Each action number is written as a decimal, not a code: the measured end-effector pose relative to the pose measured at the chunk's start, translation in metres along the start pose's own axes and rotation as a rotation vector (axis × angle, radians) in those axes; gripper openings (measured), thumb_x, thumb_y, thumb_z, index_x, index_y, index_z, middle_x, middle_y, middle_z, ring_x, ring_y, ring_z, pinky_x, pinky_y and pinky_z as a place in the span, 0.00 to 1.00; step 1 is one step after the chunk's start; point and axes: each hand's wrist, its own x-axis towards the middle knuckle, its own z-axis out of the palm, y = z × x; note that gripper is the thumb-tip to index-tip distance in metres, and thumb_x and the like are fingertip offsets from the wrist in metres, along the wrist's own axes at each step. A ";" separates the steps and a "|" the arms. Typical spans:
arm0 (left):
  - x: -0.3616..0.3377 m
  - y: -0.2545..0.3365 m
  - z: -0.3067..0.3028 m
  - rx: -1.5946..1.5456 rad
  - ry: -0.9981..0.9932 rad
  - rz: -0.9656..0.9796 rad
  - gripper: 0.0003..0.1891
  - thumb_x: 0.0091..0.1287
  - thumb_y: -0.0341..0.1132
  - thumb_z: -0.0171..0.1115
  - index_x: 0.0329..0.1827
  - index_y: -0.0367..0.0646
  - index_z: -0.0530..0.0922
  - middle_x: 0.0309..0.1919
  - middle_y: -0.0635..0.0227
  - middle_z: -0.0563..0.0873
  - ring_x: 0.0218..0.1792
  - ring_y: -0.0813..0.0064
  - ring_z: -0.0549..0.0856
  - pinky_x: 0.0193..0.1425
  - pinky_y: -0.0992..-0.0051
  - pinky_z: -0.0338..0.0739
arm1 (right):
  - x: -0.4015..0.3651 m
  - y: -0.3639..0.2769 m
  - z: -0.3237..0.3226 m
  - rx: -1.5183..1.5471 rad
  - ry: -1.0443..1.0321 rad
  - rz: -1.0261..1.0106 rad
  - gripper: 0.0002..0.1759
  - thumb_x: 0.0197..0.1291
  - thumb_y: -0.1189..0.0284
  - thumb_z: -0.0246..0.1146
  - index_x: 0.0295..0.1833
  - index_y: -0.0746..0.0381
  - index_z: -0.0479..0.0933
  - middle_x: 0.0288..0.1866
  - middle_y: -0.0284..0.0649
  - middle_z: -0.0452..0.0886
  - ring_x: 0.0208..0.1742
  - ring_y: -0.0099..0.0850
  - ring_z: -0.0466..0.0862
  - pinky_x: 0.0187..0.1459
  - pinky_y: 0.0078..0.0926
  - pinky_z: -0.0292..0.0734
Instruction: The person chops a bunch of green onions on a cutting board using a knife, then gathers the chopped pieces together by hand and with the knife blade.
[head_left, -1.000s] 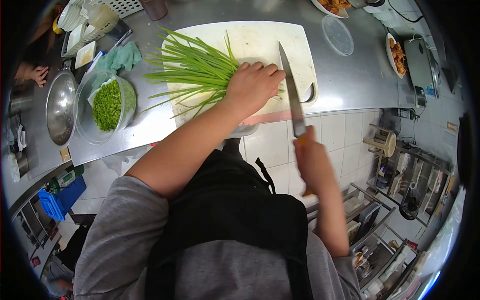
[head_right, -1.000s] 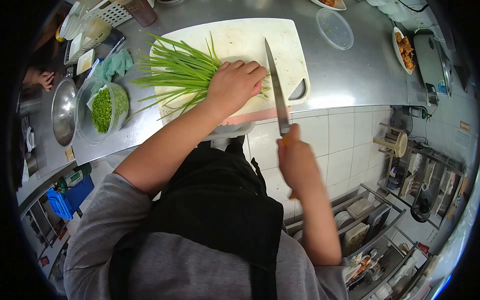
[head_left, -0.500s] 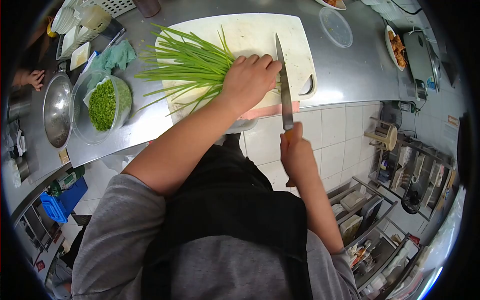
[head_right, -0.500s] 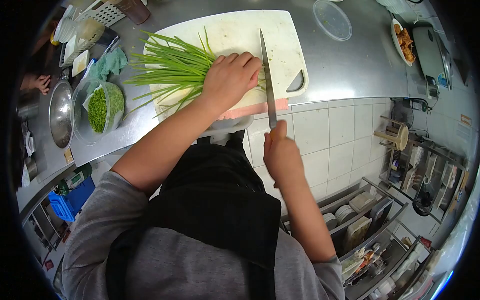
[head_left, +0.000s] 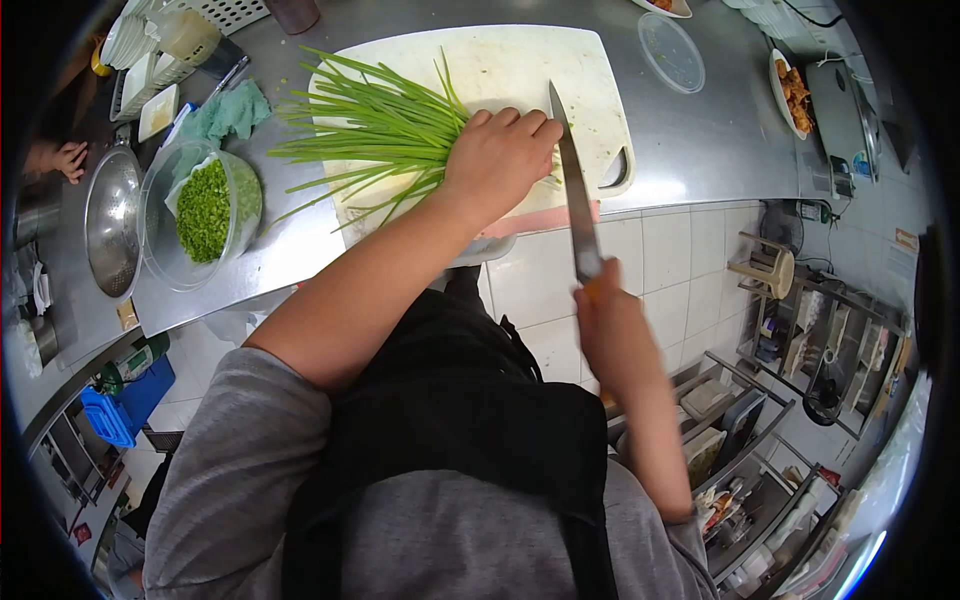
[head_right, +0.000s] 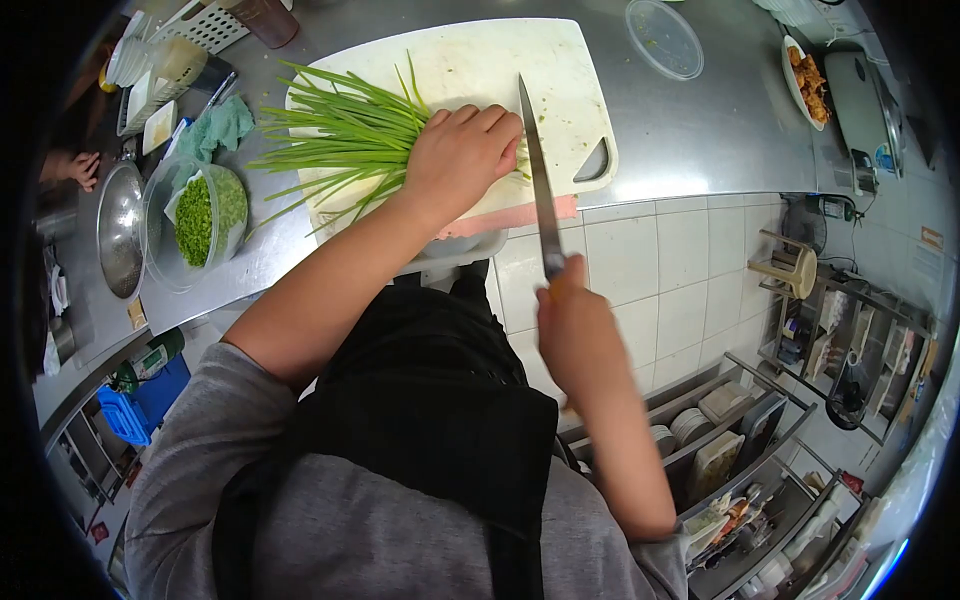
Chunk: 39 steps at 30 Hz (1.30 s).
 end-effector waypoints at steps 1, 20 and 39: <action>0.001 0.000 -0.002 -0.001 -0.009 0.000 0.07 0.59 0.35 0.69 0.35 0.50 0.78 0.32 0.76 0.81 0.34 0.72 0.83 0.40 0.69 0.75 | 0.017 0.005 0.027 -0.035 0.018 0.030 0.15 0.72 0.71 0.58 0.53 0.66 0.60 0.29 0.62 0.83 0.34 0.63 0.84 0.35 0.57 0.80; 0.000 0.000 -0.004 -0.020 -0.051 -0.014 0.07 0.61 0.35 0.67 0.39 0.49 0.77 0.34 0.72 0.81 0.35 0.68 0.83 0.41 0.66 0.75 | 0.031 0.011 0.024 -0.032 0.006 0.019 0.17 0.72 0.70 0.59 0.53 0.68 0.61 0.29 0.63 0.83 0.35 0.63 0.85 0.35 0.58 0.80; 0.000 0.004 -0.012 -0.027 -0.243 -0.046 0.11 0.61 0.31 0.64 0.44 0.44 0.75 0.43 0.64 0.79 0.44 0.62 0.82 0.48 0.61 0.73 | 0.027 0.000 -0.004 0.013 -0.041 -0.037 0.16 0.74 0.68 0.56 0.54 0.69 0.61 0.29 0.63 0.83 0.34 0.62 0.85 0.35 0.58 0.80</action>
